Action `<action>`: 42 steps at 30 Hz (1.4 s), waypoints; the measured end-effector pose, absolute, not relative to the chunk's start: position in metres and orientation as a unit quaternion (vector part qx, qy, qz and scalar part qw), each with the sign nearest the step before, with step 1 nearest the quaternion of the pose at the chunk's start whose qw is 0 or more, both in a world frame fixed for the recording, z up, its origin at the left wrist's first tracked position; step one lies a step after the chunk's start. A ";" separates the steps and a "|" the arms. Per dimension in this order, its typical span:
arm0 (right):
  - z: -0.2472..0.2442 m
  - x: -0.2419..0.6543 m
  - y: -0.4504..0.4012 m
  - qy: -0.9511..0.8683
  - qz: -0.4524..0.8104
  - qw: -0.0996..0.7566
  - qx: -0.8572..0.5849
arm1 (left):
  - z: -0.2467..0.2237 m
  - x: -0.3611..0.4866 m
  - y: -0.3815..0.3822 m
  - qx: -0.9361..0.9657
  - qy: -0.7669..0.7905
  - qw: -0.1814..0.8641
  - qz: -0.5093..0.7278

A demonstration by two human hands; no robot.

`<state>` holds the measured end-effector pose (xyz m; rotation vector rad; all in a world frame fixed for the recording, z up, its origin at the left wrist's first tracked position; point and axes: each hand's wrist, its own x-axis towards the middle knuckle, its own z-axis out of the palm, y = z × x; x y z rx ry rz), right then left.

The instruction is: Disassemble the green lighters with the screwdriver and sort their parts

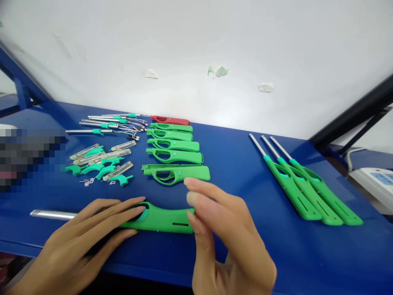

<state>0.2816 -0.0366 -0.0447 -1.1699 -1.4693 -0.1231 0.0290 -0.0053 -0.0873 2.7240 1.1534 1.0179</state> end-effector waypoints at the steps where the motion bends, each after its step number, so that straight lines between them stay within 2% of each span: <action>1: -0.044 0.282 -0.036 -0.639 -0.053 0.578 -0.505 | -0.087 0.029 -0.005 0.872 0.367 0.006 0.325; 6: -0.047 0.285 -0.036 -0.691 -0.075 0.566 -0.444 | -0.088 0.028 -0.005 0.876 0.364 -0.004 0.318; 10: -0.051 0.283 -0.040 -0.666 -0.092 0.583 -0.455 | -0.089 0.028 -0.005 0.877 0.366 -0.001 0.310; 18: -0.053 0.286 -0.031 -0.692 -0.045 0.571 -0.440 | -0.089 0.027 -0.006 0.878 0.363 0.006 0.313; 23: -0.047 0.288 -0.034 -0.702 -0.133 0.541 -0.444 | -0.089 0.027 -0.006 0.879 0.361 0.002 0.311; 28: -0.054 0.282 -0.033 -0.673 -0.023 0.572 -0.468 | -0.088 0.030 -0.004 0.880 0.358 0.007 0.313; 30: -0.056 0.281 -0.033 -0.689 -0.001 0.561 -0.460 | -0.087 0.031 -0.004 0.879 0.356 0.006 0.317; 36: -0.051 0.280 -0.036 -0.671 -0.116 0.559 -0.474 | -0.088 0.029 -0.004 0.882 0.353 0.007 0.312; 42: -0.058 0.281 -0.035 -0.683 -0.018 0.561 -0.468 | -0.089 0.028 -0.005 0.881 0.356 0.008 0.312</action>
